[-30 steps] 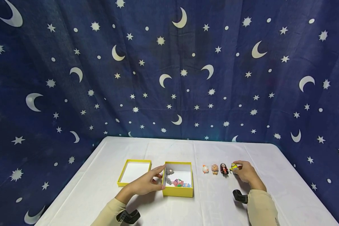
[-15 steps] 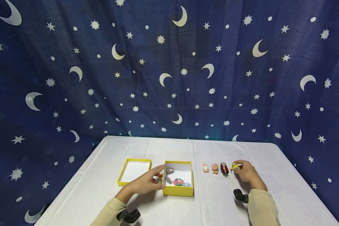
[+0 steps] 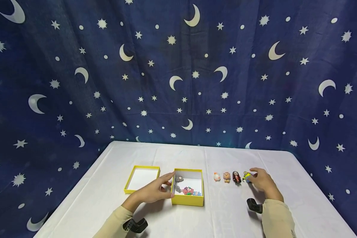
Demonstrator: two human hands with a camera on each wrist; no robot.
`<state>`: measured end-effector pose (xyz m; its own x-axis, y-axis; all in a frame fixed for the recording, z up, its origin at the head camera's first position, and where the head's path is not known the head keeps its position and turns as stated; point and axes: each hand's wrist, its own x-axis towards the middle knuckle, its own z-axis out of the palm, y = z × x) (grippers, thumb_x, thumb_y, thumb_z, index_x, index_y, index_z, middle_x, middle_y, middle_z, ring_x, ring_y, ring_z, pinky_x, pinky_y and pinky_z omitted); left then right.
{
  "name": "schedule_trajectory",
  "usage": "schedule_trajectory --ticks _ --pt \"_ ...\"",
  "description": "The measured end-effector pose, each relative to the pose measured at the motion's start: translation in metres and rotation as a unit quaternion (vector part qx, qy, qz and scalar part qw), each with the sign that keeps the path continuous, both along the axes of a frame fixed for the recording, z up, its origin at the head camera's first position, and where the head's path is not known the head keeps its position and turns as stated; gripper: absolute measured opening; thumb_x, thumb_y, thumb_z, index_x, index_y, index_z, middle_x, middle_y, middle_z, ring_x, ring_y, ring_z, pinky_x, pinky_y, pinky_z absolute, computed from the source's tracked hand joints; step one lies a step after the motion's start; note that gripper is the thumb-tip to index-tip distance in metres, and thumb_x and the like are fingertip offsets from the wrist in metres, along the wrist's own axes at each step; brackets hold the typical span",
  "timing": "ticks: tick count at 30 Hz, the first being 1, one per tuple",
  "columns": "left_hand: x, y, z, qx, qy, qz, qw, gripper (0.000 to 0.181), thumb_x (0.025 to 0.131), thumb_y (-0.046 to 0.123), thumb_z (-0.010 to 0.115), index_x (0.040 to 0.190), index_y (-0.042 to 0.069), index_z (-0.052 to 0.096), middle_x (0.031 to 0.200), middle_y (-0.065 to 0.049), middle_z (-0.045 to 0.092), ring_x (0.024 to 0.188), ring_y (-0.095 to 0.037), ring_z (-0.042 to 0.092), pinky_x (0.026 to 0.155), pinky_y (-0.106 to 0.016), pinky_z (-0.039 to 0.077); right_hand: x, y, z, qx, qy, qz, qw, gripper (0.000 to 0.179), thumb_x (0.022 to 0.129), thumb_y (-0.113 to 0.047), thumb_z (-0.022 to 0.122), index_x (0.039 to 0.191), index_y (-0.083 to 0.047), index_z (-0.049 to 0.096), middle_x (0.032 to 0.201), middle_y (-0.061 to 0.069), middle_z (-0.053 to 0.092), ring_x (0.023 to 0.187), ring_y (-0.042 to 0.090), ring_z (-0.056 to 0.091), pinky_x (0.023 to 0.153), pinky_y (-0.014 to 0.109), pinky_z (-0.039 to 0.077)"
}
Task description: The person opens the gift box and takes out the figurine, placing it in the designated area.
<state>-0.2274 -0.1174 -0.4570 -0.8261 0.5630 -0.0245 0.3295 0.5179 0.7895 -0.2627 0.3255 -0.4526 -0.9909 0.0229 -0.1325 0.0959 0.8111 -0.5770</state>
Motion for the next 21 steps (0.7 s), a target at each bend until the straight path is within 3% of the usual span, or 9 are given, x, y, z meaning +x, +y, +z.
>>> schedule_trajectory --ticks 7,13,21 --pt "-0.001 0.000 0.002 -0.005 0.002 -0.002 1.0000 0.085 0.093 0.029 0.073 0.161 0.010 0.026 0.167 -0.010 0.028 0.130 -0.027 0.053 0.098 -0.034 0.051 0.003 -0.002 0.016 0.038 -0.022 -0.021 0.9988 0.063 0.098 -0.027 0.057 0.142 0.013 0.040 0.131 0.044 0.049 0.114 0.056 0.054 0.096 0.067 0.046" --pt "-0.003 0.001 0.003 -0.001 -0.001 -0.002 1.0000 0.084 0.094 0.027 0.072 0.162 0.010 0.025 0.167 -0.009 0.027 0.132 -0.028 0.052 0.102 -0.037 0.050 0.005 -0.005 0.032 0.042 -0.004 -0.024 0.9988 0.066 0.100 -0.035 0.055 0.145 0.011 0.039 0.135 0.043 0.047 0.120 0.059 0.049 0.097 0.069 0.043" --pt "0.000 0.001 0.004 0.000 -0.008 -0.002 1.0000 0.085 0.094 0.026 0.073 0.162 0.009 0.024 0.167 -0.012 0.026 0.132 -0.027 0.052 0.102 -0.040 0.050 0.007 -0.012 0.034 0.023 0.044 -0.005 0.9988 0.061 0.102 -0.033 0.054 0.142 0.012 0.044 0.130 0.042 0.054 0.118 0.057 0.053 0.093 0.065 0.047"
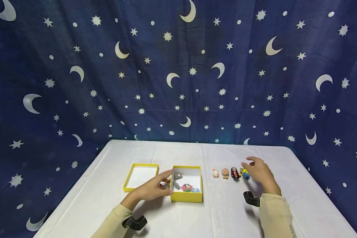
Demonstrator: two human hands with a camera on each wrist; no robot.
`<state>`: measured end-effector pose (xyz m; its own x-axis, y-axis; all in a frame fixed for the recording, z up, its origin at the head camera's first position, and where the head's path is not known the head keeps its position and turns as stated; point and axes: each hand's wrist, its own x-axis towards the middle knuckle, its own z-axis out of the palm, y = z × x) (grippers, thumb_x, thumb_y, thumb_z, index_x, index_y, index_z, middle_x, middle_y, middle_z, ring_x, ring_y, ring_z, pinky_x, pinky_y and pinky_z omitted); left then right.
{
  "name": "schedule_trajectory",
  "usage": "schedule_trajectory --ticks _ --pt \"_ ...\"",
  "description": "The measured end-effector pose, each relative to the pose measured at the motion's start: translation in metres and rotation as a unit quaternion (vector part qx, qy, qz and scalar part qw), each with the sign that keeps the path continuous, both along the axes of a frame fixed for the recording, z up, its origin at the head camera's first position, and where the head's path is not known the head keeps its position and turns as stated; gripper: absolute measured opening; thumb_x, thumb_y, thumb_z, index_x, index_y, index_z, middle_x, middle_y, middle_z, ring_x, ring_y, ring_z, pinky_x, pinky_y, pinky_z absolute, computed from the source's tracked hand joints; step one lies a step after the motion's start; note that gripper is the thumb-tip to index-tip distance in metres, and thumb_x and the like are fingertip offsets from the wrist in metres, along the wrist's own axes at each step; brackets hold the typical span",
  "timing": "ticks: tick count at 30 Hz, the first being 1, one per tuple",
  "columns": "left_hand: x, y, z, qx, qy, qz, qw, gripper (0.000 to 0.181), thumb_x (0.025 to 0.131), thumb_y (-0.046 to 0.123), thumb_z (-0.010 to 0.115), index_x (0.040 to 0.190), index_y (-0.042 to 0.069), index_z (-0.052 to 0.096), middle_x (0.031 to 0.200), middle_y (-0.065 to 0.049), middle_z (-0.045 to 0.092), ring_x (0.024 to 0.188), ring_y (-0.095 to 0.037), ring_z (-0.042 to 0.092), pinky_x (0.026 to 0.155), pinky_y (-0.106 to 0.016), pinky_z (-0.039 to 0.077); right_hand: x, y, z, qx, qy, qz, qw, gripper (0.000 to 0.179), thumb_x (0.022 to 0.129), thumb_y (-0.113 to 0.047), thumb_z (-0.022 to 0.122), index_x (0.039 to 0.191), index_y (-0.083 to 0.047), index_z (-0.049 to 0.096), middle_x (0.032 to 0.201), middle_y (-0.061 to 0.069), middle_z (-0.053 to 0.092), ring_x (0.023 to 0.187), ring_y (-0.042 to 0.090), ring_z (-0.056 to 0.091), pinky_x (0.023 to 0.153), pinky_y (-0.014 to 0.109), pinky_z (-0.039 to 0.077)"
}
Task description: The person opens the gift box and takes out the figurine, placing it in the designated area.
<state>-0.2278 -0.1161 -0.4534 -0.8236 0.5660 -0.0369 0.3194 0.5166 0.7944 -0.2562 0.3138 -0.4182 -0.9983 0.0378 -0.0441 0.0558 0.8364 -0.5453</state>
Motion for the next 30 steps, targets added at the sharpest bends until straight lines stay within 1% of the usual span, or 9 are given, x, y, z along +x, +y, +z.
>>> schedule_trajectory --ticks 6,9,11,13,16,20,25,30 --pt "0.000 -0.001 -0.001 0.000 0.002 0.002 1.0000 0.085 0.094 0.025 0.072 0.161 0.008 0.024 0.167 -0.012 0.027 0.131 -0.027 0.052 0.101 -0.038 0.050 0.001 -0.013 0.005 0.000 0.003 0.002 1.0000 0.066 0.103 -0.041 0.053 0.144 0.010 0.043 0.133 0.041 0.052 0.122 0.058 0.050 0.096 0.068 0.044" --pt "0.002 -0.002 -0.002 0.008 -0.002 -0.002 1.0000 0.085 0.095 0.023 0.072 0.162 0.008 0.022 0.167 -0.013 0.027 0.132 -0.029 0.052 0.100 -0.039 0.051 0.001 -0.021 0.004 -0.004 0.008 0.009 0.9999 0.066 0.103 -0.041 0.053 0.144 0.010 0.044 0.133 0.040 0.053 0.122 0.058 0.051 0.096 0.069 0.044" --pt "0.002 -0.002 -0.003 0.016 -0.004 -0.005 0.9999 0.085 0.095 0.022 0.071 0.162 0.007 0.021 0.166 -0.014 0.027 0.132 -0.030 0.051 0.100 -0.042 0.051 0.002 -0.025 0.004 -0.009 0.020 0.016 0.9996 0.063 0.103 -0.039 0.054 0.143 0.010 0.046 0.131 0.040 0.055 0.120 0.057 0.053 0.095 0.068 0.045" --pt "0.002 -0.002 -0.004 0.020 -0.005 -0.006 0.9998 0.085 0.095 0.022 0.071 0.162 0.007 0.021 0.166 -0.015 0.027 0.133 -0.031 0.051 0.101 -0.044 0.051 0.003 -0.030 0.003 -0.013 0.035 0.022 0.9991 0.061 0.103 -0.037 0.054 0.142 0.010 0.047 0.129 0.039 0.057 0.118 0.055 0.056 0.092 0.066 0.048" --pt "0.003 -0.002 -0.006 0.017 -0.005 -0.004 0.9998 0.085 0.095 0.024 0.071 0.162 0.008 0.022 0.166 -0.014 0.027 0.131 -0.030 0.053 0.101 -0.043 0.051 0.006 -0.038 0.004 -0.023 0.066 0.028 0.9972 0.057 0.103 -0.034 0.057 0.140 0.009 0.051 0.125 0.037 0.061 0.111 0.051 0.061 0.087 0.060 0.053" --pt "0.003 -0.002 -0.008 0.017 -0.013 -0.004 0.9998 0.085 0.095 0.023 0.072 0.162 0.008 0.022 0.167 -0.014 0.026 0.130 -0.029 0.055 0.100 -0.041 0.052 0.009 -0.050 0.007 -0.031 0.094 0.031 0.9946 0.052 0.102 -0.032 0.059 0.137 0.006 0.055 0.121 0.032 0.066 0.105 0.047 0.065 0.082 0.055 0.055" --pt "0.002 -0.002 -0.008 0.032 -0.020 -0.010 0.9992 0.085 0.094 0.021 0.072 0.161 0.006 0.022 0.167 -0.016 0.025 0.129 -0.030 0.057 0.102 -0.042 0.052 0.010 -0.066 0.007 -0.021 0.103 0.035 0.9938 0.049 0.101 -0.030 0.060 0.136 0.003 0.057 0.118 0.028 0.068 0.102 0.042 0.066 0.080 0.053 0.055" --pt "0.000 -0.002 -0.006 0.038 -0.025 -0.007 0.9990 0.088 0.093 0.023 0.074 0.161 0.005 0.022 0.167 -0.017 0.024 0.123 -0.026 0.061 0.106 -0.042 0.050 0.009 -0.084 0.005 -0.019 0.104 0.052 0.9930 0.048 0.099 -0.030 0.062 0.135 0.001 0.059 0.117 0.023 0.069 0.095 0.030 0.066 0.071 0.039 0.052"
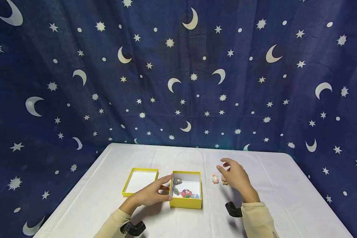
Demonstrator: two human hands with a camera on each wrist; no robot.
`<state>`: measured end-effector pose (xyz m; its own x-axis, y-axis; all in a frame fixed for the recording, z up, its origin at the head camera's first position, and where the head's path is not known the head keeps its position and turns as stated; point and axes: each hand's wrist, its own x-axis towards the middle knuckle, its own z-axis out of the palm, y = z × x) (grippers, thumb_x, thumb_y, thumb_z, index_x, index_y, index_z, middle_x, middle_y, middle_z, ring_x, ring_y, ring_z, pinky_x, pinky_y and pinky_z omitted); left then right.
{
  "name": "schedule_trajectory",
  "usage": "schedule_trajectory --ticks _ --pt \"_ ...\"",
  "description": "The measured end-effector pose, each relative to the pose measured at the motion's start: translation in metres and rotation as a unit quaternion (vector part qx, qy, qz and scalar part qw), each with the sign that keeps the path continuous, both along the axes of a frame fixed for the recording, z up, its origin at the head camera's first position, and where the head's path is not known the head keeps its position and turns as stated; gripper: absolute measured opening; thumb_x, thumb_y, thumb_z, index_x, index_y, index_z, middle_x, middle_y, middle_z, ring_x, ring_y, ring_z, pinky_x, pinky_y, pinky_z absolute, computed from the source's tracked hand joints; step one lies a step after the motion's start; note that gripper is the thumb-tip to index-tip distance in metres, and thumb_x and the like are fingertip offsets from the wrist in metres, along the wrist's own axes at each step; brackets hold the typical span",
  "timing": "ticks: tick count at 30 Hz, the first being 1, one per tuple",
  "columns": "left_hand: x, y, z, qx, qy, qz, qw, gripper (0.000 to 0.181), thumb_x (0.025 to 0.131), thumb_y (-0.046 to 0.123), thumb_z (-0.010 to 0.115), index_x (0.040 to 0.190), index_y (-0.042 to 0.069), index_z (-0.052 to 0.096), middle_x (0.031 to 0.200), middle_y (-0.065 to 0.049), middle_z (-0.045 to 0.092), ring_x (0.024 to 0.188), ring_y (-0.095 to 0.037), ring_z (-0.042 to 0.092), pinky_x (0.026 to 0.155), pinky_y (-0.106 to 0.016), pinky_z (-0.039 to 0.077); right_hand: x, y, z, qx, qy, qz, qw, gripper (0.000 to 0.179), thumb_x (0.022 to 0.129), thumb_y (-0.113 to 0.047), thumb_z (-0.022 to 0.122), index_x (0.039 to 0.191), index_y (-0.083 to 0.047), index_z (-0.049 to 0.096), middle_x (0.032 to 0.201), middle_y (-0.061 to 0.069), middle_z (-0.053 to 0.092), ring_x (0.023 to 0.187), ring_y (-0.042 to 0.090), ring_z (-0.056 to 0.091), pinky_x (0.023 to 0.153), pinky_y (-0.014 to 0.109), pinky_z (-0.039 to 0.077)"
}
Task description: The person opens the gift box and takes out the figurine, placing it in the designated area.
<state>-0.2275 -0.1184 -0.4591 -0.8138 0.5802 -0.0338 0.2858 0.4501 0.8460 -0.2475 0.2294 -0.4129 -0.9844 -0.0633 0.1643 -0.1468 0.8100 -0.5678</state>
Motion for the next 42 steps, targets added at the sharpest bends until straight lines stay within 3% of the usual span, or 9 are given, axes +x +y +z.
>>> schedule_trajectory --ticks 5,14,22,26,31,37,42 --pt "0.001 0.001 0.002 -0.009 -0.004 0.002 0.9999 0.088 0.093 0.023 0.074 0.162 0.006 0.022 0.167 -0.016 0.024 0.118 -0.022 0.063 0.106 -0.040 0.050 0.003 -0.013 -0.001 -0.016 -0.007 0.016 0.9997 0.046 0.098 -0.030 0.065 0.134 -0.001 0.061 0.117 0.020 0.069 0.092 0.023 0.065 0.065 0.030 0.047" --pt "0.000 0.008 0.002 -0.008 0.003 0.002 1.0000 0.089 0.091 0.022 0.076 0.161 0.004 0.024 0.166 -0.016 0.027 0.119 -0.022 0.063 0.105 -0.038 0.051 0.005 -0.023 -0.008 -0.007 0.006 0.043 0.9990 0.045 0.097 -0.030 0.067 0.131 0.000 0.063 0.116 0.020 0.071 0.102 0.033 0.067 0.080 0.048 0.055" --pt "0.000 0.005 0.005 -0.006 0.008 0.007 0.9999 0.090 0.089 0.022 0.077 0.160 0.003 0.025 0.166 -0.016 0.028 0.118 -0.021 0.063 0.105 -0.039 0.051 0.003 -0.044 -0.015 -0.024 0.014 0.054 0.9981 0.039 0.097 -0.026 0.068 0.130 -0.006 0.066 0.114 0.013 0.072 0.103 0.030 0.065 0.079 0.043 0.054" --pt "-0.001 0.003 0.005 -0.005 0.007 0.007 0.9999 0.090 0.089 0.022 0.078 0.160 0.002 0.025 0.166 -0.016 0.028 0.119 -0.023 0.063 0.106 -0.039 0.050 0.003 -0.060 -0.020 -0.056 0.022 0.093 0.9939 0.036 0.095 -0.023 0.070 0.129 -0.010 0.066 0.111 0.007 0.073 0.103 0.026 0.064 0.083 0.042 0.052" --pt "-0.001 0.000 0.005 -0.001 0.004 0.010 0.9999 0.089 0.089 0.021 0.078 0.160 0.003 0.026 0.165 -0.016 0.030 0.119 -0.024 0.063 0.105 -0.041 0.051 0.005 -0.081 -0.029 -0.079 0.027 0.170 0.9818 0.040 0.094 -0.018 0.072 0.132 -0.010 0.064 0.111 0.007 0.073 0.105 0.030 0.063 0.088 0.048 0.051" --pt "-0.005 0.003 0.006 0.008 0.003 0.004 1.0000 0.088 0.091 0.020 0.077 0.160 0.004 0.025 0.165 -0.016 0.031 0.128 -0.031 0.059 0.109 -0.045 0.048 0.005 -0.086 -0.037 -0.046 0.033 0.199 0.9785 0.044 0.087 -0.012 0.078 0.130 -0.012 0.067 0.110 0.003 0.073 0.100 0.025 0.062 0.081 0.033 0.044" --pt "-0.001 0.003 0.003 0.014 -0.004 0.000 0.9999 0.088 0.091 0.019 0.076 0.160 0.004 0.024 0.164 -0.018 0.031 0.128 -0.034 0.059 0.110 -0.048 0.047 0.007 -0.088 -0.044 -0.013 0.021 0.211 0.9773 0.046 0.080 -0.013 0.084 0.125 -0.013 0.071 0.106 -0.001 0.075 0.093 0.018 0.061 0.080 0.034 0.033"
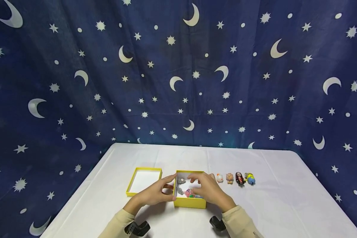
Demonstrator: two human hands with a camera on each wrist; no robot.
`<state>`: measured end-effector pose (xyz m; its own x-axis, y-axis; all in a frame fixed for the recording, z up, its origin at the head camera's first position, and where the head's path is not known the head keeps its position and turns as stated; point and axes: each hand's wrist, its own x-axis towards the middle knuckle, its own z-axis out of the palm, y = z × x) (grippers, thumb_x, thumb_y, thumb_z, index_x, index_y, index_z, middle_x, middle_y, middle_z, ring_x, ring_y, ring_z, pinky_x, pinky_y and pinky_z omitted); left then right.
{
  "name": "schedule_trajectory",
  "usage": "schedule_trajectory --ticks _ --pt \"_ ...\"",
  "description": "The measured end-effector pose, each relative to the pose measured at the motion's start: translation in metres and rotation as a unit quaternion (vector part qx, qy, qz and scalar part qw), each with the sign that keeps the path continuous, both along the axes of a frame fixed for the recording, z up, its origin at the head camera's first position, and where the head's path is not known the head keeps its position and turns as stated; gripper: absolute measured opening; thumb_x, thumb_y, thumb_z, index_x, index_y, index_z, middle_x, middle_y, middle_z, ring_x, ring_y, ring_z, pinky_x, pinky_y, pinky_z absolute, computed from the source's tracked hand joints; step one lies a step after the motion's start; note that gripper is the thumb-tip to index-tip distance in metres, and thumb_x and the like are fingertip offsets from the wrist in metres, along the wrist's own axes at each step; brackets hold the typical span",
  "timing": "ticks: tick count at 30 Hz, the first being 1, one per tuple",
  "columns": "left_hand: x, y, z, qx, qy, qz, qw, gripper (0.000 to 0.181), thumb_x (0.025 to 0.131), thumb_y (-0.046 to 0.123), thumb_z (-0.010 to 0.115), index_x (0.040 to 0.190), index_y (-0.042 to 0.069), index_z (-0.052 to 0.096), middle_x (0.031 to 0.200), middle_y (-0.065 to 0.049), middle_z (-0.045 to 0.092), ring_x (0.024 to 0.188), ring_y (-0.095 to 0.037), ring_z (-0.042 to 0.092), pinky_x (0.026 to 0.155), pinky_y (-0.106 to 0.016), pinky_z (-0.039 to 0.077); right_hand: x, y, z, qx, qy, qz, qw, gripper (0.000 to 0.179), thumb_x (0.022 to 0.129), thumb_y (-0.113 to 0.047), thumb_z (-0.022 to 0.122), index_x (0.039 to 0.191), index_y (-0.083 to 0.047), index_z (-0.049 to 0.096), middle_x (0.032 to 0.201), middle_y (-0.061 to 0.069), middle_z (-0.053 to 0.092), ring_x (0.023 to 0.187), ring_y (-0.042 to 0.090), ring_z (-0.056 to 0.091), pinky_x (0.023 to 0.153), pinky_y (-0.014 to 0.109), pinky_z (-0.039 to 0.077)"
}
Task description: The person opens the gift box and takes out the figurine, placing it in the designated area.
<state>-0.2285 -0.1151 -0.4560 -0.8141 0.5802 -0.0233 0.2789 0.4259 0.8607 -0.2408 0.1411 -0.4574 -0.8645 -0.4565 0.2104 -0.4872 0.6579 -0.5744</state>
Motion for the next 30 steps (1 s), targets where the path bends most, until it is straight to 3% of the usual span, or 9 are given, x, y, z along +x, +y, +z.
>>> schedule_trajectory --ticks 4,8,15,23,30 --pt "0.004 -0.002 -0.002 0.002 -0.003 -0.002 1.0000 0.088 0.091 0.018 0.076 0.160 0.001 0.023 0.164 -0.020 0.029 0.126 -0.035 0.060 0.109 -0.048 0.048 0.002 -0.001 -0.003 0.023 -0.029 0.011 0.9993 0.046 0.079 -0.015 0.086 0.122 -0.013 0.072 0.104 -0.003 0.076 0.096 0.020 0.060 0.080 0.038 0.042" --pt "0.004 -0.001 -0.002 0.006 -0.003 -0.007 0.9999 0.089 0.091 0.017 0.076 0.160 0.001 0.023 0.165 -0.020 0.029 0.127 -0.036 0.059 0.105 -0.045 0.051 0.003 0.000 -0.001 0.044 -0.029 0.025 0.9983 0.042 0.078 -0.011 0.085 0.119 -0.013 0.074 0.102 -0.003 0.076 0.100 0.023 0.062 0.077 0.039 0.051" --pt "0.001 0.000 0.001 0.006 -0.001 -0.008 1.0000 0.088 0.090 0.016 0.076 0.160 0.001 0.024 0.165 -0.019 0.028 0.128 -0.034 0.058 0.102 -0.042 0.053 0.003 -0.003 0.006 0.083 0.000 0.032 0.9960 0.034 0.078 -0.008 0.084 0.111 -0.013 0.077 0.097 -0.004 0.076 0.099 0.024 0.065 0.074 0.034 0.051" --pt "0.002 -0.003 0.004 0.003 -0.001 0.001 1.0000 0.088 0.090 0.015 0.076 0.160 0.002 0.024 0.166 -0.017 0.028 0.128 -0.033 0.059 0.103 -0.043 0.053 0.007 -0.012 0.009 0.105 -0.012 0.010 0.9944 0.035 0.080 -0.010 0.084 0.112 -0.013 0.074 0.095 -0.002 0.074 0.101 0.025 0.066 0.076 0.044 0.053" --pt "0.000 -0.001 0.001 -0.005 0.000 0.004 1.0000 0.088 0.091 0.018 0.077 0.160 0.004 0.025 0.166 -0.014 0.029 0.128 -0.030 0.059 0.103 -0.037 0.053 0.006 -0.011 0.009 0.115 -0.031 0.004 0.9929 0.036 0.080 -0.011 0.083 0.114 -0.015 0.072 0.095 -0.002 0.074 0.095 0.022 0.068 0.076 0.044 0.053"
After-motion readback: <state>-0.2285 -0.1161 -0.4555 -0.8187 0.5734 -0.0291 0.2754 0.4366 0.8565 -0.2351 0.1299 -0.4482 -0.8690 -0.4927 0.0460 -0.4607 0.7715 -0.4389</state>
